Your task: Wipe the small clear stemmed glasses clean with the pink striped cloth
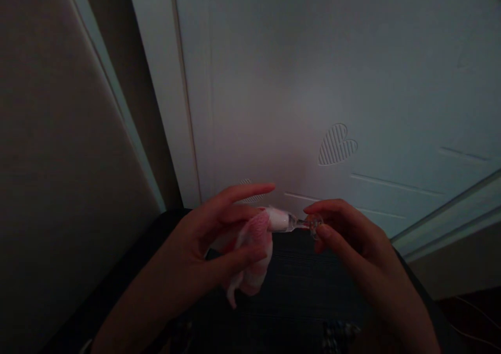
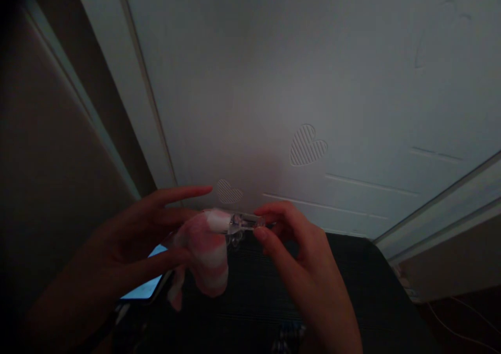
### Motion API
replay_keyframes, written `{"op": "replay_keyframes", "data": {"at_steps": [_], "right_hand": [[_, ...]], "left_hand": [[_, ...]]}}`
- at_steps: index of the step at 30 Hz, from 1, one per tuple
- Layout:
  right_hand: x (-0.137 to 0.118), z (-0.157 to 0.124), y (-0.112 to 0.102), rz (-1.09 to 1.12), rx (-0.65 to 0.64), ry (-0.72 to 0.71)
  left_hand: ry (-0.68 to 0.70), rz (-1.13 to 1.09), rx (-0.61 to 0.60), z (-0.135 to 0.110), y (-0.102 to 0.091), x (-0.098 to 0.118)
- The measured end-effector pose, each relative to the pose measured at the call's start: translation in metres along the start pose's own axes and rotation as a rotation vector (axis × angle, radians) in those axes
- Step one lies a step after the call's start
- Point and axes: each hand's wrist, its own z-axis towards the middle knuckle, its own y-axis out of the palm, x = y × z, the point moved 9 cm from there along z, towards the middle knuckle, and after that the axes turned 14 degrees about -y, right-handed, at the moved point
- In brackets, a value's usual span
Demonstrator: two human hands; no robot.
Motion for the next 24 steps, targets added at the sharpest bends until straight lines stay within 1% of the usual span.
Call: {"op": "replay_keyframes", "data": {"at_steps": [6,9,11,14,16,18,21,24], "right_hand": [[-0.0051,0.0005,-0.0033,0.02,0.018,-0.014],[-0.0045,0.0001,-0.0027,0.03,0.011,0.003],[-0.0034,-0.0006,-0.0018,0.03,0.004,0.017],[-0.0031,-0.0013,-0.0014,0.026,0.01,0.025],[-0.003,-0.0013,-0.0018,0.022,0.021,0.03],[-0.003,-0.0006,-0.0014,0.025,0.024,0.028],[-0.0032,0.0005,-0.0014,0.037,0.035,0.019],[-0.0044,0.0004,-0.0031,0.061,0.065,0.016]], "left_hand": [[0.042,0.083,-0.017,0.0041,-0.0018,0.0031],[0.065,0.127,0.009,0.0039,-0.0036,0.0059],[0.041,0.096,0.01,0.0035,-0.0025,0.005],[-0.04,-0.015,0.014,0.0036,-0.0002,-0.0001],[-0.05,-0.036,0.034,0.0032,-0.0007,-0.0012],[0.0,0.031,0.051,0.0023,-0.0016,0.0015],[0.065,0.143,0.117,0.001,-0.0064,0.0045],[0.065,0.134,0.181,0.0023,-0.009,0.0048]]}}
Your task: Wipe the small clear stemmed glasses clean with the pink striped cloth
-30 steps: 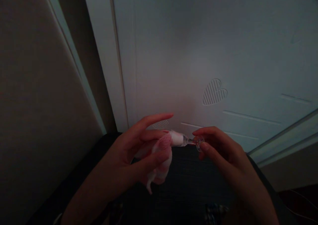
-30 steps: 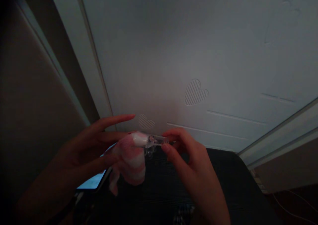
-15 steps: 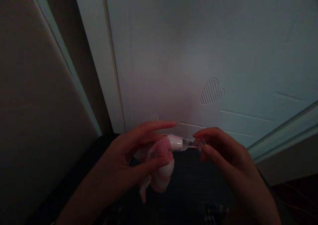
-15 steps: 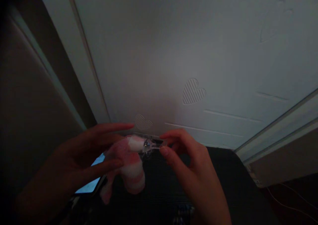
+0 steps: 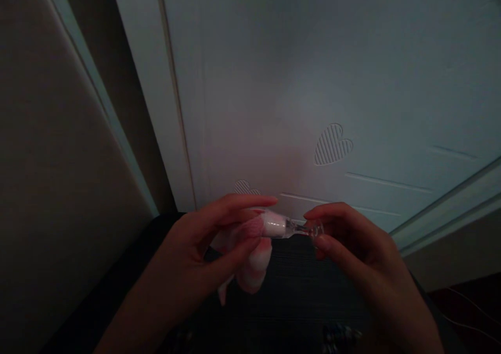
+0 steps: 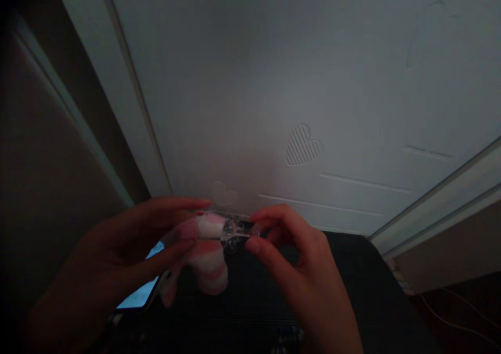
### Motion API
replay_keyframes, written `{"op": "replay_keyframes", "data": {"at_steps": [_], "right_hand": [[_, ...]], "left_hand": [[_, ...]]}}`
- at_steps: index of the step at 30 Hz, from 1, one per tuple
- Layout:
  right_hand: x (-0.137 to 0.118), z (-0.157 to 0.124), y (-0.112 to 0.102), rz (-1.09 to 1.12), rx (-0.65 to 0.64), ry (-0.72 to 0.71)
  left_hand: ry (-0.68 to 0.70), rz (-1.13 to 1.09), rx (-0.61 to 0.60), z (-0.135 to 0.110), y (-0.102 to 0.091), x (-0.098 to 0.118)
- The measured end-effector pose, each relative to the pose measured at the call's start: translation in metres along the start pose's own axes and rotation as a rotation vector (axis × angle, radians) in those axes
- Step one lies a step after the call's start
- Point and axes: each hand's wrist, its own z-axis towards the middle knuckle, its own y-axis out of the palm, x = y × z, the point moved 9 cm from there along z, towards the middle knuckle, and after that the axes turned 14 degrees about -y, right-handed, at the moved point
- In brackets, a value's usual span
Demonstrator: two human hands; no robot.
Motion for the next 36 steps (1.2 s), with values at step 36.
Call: {"op": "replay_keyframes", "data": {"at_steps": [36], "right_hand": [[-0.019,-0.001,0.01,-0.007,-0.074,-0.114]], "left_hand": [[0.301,0.262,0.087,-0.016,0.039,0.036]]}}
